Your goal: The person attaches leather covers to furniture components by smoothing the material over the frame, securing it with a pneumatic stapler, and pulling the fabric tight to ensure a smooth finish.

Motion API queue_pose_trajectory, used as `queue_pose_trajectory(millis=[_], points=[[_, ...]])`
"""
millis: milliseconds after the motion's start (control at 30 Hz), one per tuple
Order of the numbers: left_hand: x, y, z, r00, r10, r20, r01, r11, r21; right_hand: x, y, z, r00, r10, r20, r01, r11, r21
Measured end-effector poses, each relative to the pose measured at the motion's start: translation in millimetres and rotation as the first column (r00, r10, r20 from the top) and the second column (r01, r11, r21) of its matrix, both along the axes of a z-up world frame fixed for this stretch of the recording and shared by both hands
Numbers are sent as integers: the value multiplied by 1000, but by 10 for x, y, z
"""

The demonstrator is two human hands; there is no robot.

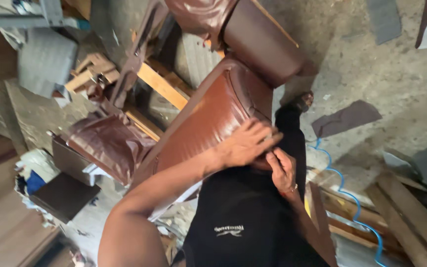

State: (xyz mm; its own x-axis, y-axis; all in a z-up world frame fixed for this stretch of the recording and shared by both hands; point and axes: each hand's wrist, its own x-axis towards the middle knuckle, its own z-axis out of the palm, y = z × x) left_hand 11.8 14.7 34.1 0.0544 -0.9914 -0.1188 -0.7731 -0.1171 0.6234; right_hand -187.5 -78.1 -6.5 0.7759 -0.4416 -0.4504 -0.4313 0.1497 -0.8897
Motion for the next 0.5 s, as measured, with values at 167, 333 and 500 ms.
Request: queue_pose_trajectory(millis=[167,333,500], points=[[290,355,49,997,82,4,-82,995,-60,-23,-9,38,996,4,-90,-1,1000,30],[236,327,-42,998,62,19,-56,971,-232,32,-67,30,995,4,-96,4,997,77],[108,251,-54,994,102,-49,-109,980,-167,-22,-86,-31,991,-12,-132,13,1000,5]])
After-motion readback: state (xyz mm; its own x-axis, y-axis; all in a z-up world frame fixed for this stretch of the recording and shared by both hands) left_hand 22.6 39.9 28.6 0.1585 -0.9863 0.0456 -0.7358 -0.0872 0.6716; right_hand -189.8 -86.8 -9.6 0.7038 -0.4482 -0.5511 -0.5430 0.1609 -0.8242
